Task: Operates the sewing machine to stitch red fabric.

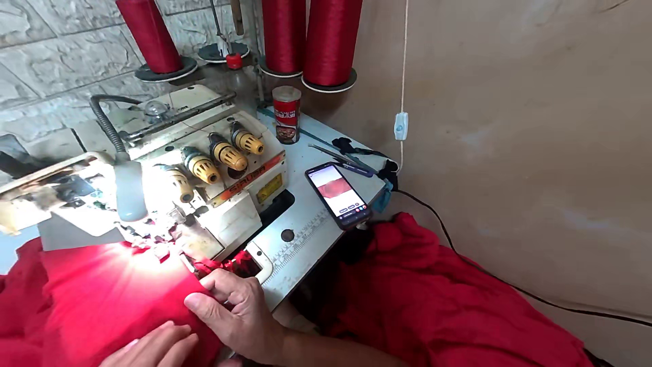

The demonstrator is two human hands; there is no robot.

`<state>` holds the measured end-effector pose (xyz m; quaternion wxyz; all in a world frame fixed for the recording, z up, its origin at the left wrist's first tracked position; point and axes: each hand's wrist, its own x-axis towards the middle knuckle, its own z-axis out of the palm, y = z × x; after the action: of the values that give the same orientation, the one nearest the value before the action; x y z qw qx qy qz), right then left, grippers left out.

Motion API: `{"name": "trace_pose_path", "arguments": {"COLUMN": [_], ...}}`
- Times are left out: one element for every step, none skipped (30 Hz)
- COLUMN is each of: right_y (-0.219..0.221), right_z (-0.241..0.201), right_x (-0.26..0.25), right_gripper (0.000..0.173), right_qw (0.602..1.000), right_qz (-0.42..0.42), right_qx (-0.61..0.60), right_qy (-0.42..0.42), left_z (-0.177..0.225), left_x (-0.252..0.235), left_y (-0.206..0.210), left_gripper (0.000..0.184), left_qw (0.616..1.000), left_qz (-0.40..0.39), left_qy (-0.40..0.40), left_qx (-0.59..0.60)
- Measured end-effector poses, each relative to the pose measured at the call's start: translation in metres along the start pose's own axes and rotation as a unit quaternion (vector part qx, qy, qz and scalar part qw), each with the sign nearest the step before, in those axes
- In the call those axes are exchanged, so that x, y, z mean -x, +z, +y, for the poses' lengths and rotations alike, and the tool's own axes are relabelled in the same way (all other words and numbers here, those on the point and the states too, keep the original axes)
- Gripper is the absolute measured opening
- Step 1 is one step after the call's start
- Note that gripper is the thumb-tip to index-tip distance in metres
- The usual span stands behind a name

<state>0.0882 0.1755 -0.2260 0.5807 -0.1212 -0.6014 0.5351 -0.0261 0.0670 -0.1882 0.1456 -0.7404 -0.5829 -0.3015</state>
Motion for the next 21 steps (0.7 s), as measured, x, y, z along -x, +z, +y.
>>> {"name": "trace_pose_path", "arguments": {"right_y": [0.000, 0.000, 0.000, 0.000, 0.000, 0.000, 0.000, 0.001, 0.000, 0.000, 0.000, 0.001, 0.001, 0.001, 0.000, -0.001, -0.002, -0.003, -0.005, -0.007, -0.008], "right_z": [-0.001, -0.001, -0.002, -0.002, -0.002, -0.002, -0.001, -0.001, -0.001, -0.002, -0.001, -0.001, -0.001, 0.000, -0.001, -0.002, -0.004, -0.007, -0.009, -0.012, -0.014], "right_x": [0.000, 0.000, 0.000, 0.000, 0.000, 0.000, 0.000, 0.000, 0.000, 0.001, 0.001, 0.001, 0.001, 0.001, 0.002, 0.003, 0.005, 0.007, 0.010, 0.013, 0.015], "right_gripper": [0.016, 0.016, 0.016, 0.016, 0.016, 0.016, 0.016, 0.016, 0.016, 0.016, 0.016, 0.017, 0.017, 0.018, 0.019, 0.020, 0.020, 0.021, 0.021, 0.021, 0.021], "right_qw": [1.000, 1.000, 1.000, 1.000, 1.000, 1.000, 1.000, 1.000, 1.000, 1.000, 1.000, 1.000, 1.000, 1.000, 1.000, 1.000, 1.000, 0.999, 0.999, 0.998, 0.997], "right_qz": [-0.001, -0.001, -0.002, -0.002, -0.003, -0.004, -0.003, -0.003, -0.004, -0.005, -0.004, -0.004, -0.004, -0.005, -0.008, -0.014, -0.021, -0.031, -0.043, -0.056, -0.067], "right_qx": [-0.002, -0.003, -0.002, -0.002, -0.003, -0.004, -0.004, -0.004, -0.004, -0.003, -0.001, 0.003, 0.008, 0.012, 0.013, 0.012, 0.010, 0.008, 0.005, 0.004, 0.004], "right_qy": [0.002, 0.004, 0.008, 0.011, 0.012, 0.012, 0.012, 0.015, 0.017, 0.019, 0.018, 0.014, 0.009, 0.004, 0.001, 0.003, 0.010, 0.021, 0.031, 0.037, 0.039], "left_z": [0.003, 0.005, 0.005, 0.006, 0.006, 0.007, 0.008, 0.009, 0.011, 0.013, 0.014, 0.015, 0.015, 0.016, 0.016, 0.017, 0.018, 0.018, 0.017, 0.016, 0.016], "left_x": [0.002, 0.003, 0.005, 0.006, 0.007, 0.007, 0.007, 0.007, 0.008, 0.008, 0.008, 0.008, 0.008, 0.009, 0.009, 0.009, 0.009, 0.008, 0.008, 0.008, 0.008], "left_y": [0.005, 0.008, 0.009, 0.010, 0.009, 0.008, 0.007, 0.006, 0.004, 0.003, 0.002, 0.001, 0.001, 0.001, 0.001, 0.000, 0.000, -0.001, -0.003, -0.004, -0.004], "left_gripper": [0.045, 0.040, 0.032, 0.025, 0.019, 0.014, 0.012, 0.013, 0.013, 0.015, 0.016, 0.016, 0.016, 0.017, 0.017, 0.018, 0.019, 0.020, 0.022, 0.023, 0.024], "left_qw": [1.000, 0.999, 0.999, 0.998, 0.997, 0.997, 0.997, 0.997, 0.997, 0.998, 0.998, 0.998, 0.999, 0.998, 0.997, 0.996, 0.994, 0.992, 0.990, 0.987, 0.983], "left_qz": [-0.003, -0.004, 0.000, 0.009, 0.020, 0.028, 0.035, 0.039, 0.039, 0.037, 0.036, 0.035, 0.037, 0.041, 0.045, 0.049, 0.052, 0.055, 0.057, 0.057, 0.059], "left_qy": [0.006, 0.010, 0.012, 0.012, 0.009, 0.004, 0.001, -0.003, -0.008, -0.013, -0.018, -0.024, -0.032, -0.044, -0.056, -0.067, -0.079, -0.091, -0.103, -0.117, -0.131], "left_qx": [-0.013, -0.031, -0.047, -0.062, -0.069, -0.073, -0.071, -0.067, -0.061, -0.053, -0.045, -0.037, -0.023, 0.000, 0.019, 0.033, 0.048, 0.065, 0.082, 0.098, 0.116]}}
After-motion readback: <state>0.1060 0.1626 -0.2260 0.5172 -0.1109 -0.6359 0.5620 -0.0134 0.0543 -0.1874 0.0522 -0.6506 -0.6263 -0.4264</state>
